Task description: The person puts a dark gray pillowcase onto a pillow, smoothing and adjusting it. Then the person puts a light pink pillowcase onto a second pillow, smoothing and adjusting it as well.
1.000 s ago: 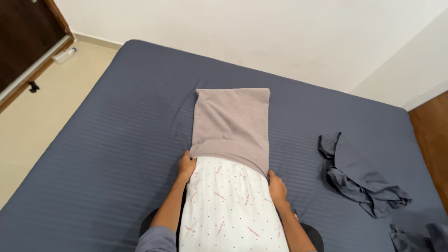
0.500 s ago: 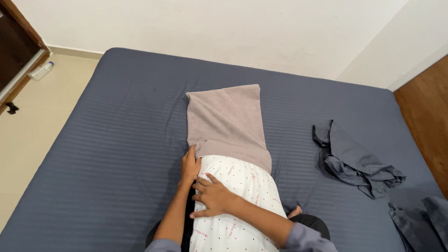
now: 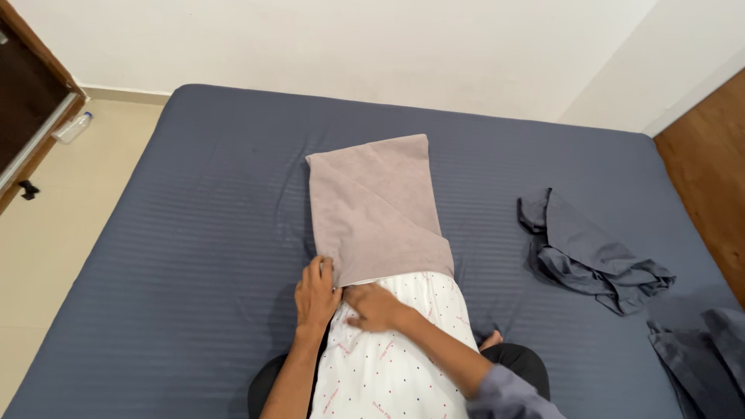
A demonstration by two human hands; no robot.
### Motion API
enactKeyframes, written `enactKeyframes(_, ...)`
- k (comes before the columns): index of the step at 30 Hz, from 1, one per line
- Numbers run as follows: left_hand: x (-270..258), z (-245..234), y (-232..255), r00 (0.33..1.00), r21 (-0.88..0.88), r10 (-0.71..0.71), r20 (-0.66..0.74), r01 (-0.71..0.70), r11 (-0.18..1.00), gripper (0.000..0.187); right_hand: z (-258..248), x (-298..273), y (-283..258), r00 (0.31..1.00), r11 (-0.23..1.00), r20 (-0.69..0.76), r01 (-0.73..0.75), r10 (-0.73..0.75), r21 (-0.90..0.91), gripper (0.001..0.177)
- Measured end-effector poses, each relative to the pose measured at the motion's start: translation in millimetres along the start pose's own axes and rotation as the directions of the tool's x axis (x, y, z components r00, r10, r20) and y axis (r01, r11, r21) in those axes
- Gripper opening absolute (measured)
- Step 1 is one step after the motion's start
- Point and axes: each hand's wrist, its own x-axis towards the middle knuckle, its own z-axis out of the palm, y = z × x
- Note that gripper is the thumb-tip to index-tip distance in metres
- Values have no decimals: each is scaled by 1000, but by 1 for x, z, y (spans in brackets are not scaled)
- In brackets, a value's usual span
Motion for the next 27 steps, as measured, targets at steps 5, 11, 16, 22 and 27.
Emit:
enactKeyframes(5,-1,32,11,911,74,385,-145,-378,923,20,-34,-40,-4,848,949,-426,-288,316,129,32)
enactKeyframes(11,-10,38,0,890,113,410,-200,-395,912,11,-24,-51,74,671,820,-593,-571,445,-31,54)
enactKeyframes(16,-18,80,-21,884,-187,-446,142,466,865,48,24,-125,155,436,599,-431,-699,790,391,44)
enactKeyframes(22,-19,139,-51,653,-431,-538,533,756,492,51,55,-112,180,526,138,-9,-207,850,969,38)
enactKeyframes(27,-16,151,-53,634,-671,-351,689,741,25,58,39,-96,187,699,-121,36,73,714,990,30)
